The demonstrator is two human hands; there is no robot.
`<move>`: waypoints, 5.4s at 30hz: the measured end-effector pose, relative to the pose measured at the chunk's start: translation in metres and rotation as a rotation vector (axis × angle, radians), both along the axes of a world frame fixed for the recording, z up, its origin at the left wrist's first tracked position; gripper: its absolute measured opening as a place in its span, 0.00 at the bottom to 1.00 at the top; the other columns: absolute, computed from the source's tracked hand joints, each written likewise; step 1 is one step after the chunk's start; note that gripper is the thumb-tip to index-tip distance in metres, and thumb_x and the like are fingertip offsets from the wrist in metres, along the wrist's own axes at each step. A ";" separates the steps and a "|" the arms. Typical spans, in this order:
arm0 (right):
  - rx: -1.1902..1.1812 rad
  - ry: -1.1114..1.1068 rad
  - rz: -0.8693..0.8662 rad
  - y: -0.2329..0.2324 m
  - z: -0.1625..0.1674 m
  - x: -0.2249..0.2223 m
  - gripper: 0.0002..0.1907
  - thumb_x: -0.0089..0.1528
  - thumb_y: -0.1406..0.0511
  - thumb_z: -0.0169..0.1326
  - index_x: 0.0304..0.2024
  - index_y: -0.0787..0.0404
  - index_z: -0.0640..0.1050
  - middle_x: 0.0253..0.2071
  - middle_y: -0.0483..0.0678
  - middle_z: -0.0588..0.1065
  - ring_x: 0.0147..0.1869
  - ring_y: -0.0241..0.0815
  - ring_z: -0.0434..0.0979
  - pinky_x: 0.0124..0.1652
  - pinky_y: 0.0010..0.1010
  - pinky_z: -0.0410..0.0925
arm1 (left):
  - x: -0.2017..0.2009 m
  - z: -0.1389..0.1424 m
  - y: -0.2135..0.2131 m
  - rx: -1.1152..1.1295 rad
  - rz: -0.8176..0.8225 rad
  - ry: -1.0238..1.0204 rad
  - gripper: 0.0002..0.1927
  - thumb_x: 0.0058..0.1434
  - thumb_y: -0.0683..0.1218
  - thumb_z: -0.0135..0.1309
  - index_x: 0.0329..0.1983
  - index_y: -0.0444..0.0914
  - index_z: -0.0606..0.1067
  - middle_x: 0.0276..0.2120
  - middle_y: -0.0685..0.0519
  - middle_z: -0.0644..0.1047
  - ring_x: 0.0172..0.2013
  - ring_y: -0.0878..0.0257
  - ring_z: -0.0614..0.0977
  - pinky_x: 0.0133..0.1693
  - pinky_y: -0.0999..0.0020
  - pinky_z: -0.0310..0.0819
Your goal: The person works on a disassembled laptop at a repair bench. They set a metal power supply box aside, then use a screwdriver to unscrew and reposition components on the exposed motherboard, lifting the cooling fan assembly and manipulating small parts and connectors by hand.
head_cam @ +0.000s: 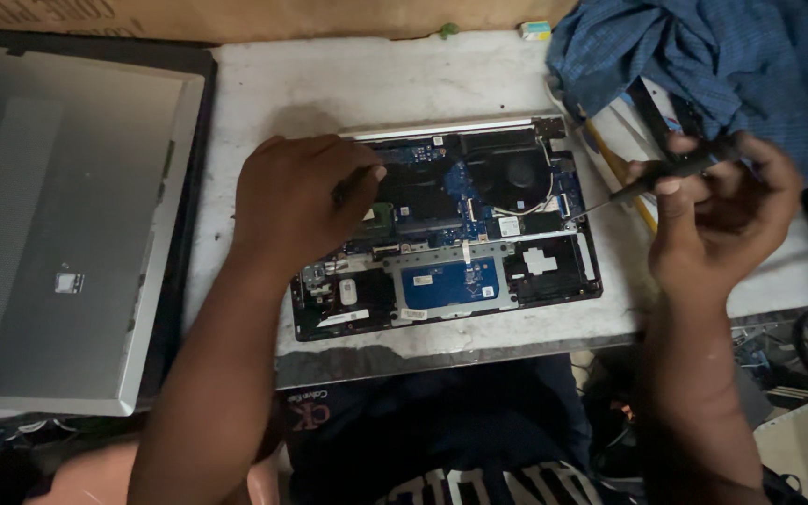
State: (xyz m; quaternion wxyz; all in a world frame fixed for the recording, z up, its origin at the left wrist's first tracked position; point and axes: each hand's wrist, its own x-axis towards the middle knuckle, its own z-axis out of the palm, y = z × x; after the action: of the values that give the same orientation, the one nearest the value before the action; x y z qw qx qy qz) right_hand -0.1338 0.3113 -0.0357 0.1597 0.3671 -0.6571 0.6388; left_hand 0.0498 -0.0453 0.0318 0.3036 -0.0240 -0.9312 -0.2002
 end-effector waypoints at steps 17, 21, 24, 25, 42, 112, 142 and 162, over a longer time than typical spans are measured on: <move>-0.061 0.019 0.013 0.013 -0.006 -0.011 0.23 0.80 0.72 0.55 0.72 0.59 0.59 0.58 0.59 0.76 0.49 0.47 0.81 0.52 0.38 0.78 | -0.001 0.001 0.002 -0.012 0.005 -0.025 0.03 0.65 0.46 0.61 0.38 0.43 0.79 0.30 0.55 0.80 0.31 0.54 0.82 0.38 0.56 0.70; -0.056 0.025 0.012 0.014 -0.008 -0.014 0.23 0.80 0.73 0.56 0.71 0.59 0.59 0.57 0.59 0.76 0.50 0.46 0.80 0.52 0.38 0.78 | -0.001 0.000 0.001 -0.002 0.007 -0.034 0.03 0.65 0.46 0.61 0.38 0.43 0.80 0.30 0.55 0.81 0.31 0.55 0.82 0.39 0.57 0.70; -0.070 0.017 0.033 0.014 -0.010 -0.018 0.24 0.80 0.73 0.56 0.72 0.59 0.60 0.58 0.59 0.76 0.51 0.46 0.80 0.52 0.39 0.77 | -0.002 0.000 0.001 0.000 0.011 -0.034 0.03 0.66 0.46 0.61 0.38 0.43 0.80 0.31 0.55 0.81 0.30 0.56 0.82 0.40 0.56 0.70; -0.062 0.034 0.038 0.014 -0.010 -0.019 0.24 0.80 0.73 0.56 0.72 0.59 0.60 0.58 0.59 0.76 0.52 0.46 0.80 0.52 0.39 0.76 | -0.002 0.000 0.001 -0.005 0.007 -0.023 0.03 0.66 0.46 0.61 0.38 0.43 0.80 0.31 0.55 0.81 0.30 0.55 0.82 0.40 0.56 0.70; 0.095 0.158 -0.247 -0.006 0.015 0.001 0.21 0.73 0.72 0.69 0.59 0.68 0.70 0.50 0.51 0.73 0.47 0.36 0.74 0.50 0.22 0.68 | 0.001 0.002 0.003 -0.005 -0.006 0.009 0.03 0.66 0.45 0.60 0.38 0.42 0.79 0.32 0.54 0.81 0.33 0.54 0.82 0.40 0.56 0.70; 0.006 0.139 -0.126 -0.039 0.033 0.014 0.22 0.75 0.74 0.58 0.69 0.67 0.65 0.59 0.52 0.72 0.57 0.41 0.76 0.60 0.30 0.69 | -0.001 0.001 0.003 -0.026 0.009 -0.044 0.05 0.65 0.47 0.60 0.35 0.42 0.80 0.29 0.54 0.80 0.30 0.53 0.81 0.41 0.54 0.72; 0.950 0.498 0.213 -0.113 0.083 0.040 0.20 0.57 0.63 0.65 0.49 0.64 0.81 0.47 0.57 0.78 0.52 0.59 0.77 0.51 0.47 0.69 | 0.001 0.001 0.001 -0.020 -0.022 0.005 0.07 0.64 0.47 0.61 0.31 0.42 0.78 0.27 0.53 0.78 0.28 0.51 0.80 0.33 0.53 0.70; 0.079 -0.023 0.015 0.015 0.011 -0.013 0.15 0.77 0.73 0.55 0.61 0.68 0.64 0.51 0.54 0.75 0.52 0.39 0.79 0.54 0.25 0.71 | 0.000 0.001 0.003 -0.044 -0.008 -0.020 0.07 0.64 0.48 0.62 0.33 0.41 0.80 0.28 0.51 0.79 0.31 0.48 0.81 0.33 0.51 0.70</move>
State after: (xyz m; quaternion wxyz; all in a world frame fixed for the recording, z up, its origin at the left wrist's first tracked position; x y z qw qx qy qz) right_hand -0.1464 0.3260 -0.0243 0.1325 0.3706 -0.6808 0.6177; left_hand 0.0500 -0.0426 0.0330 0.2928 -0.0324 -0.9383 -0.1813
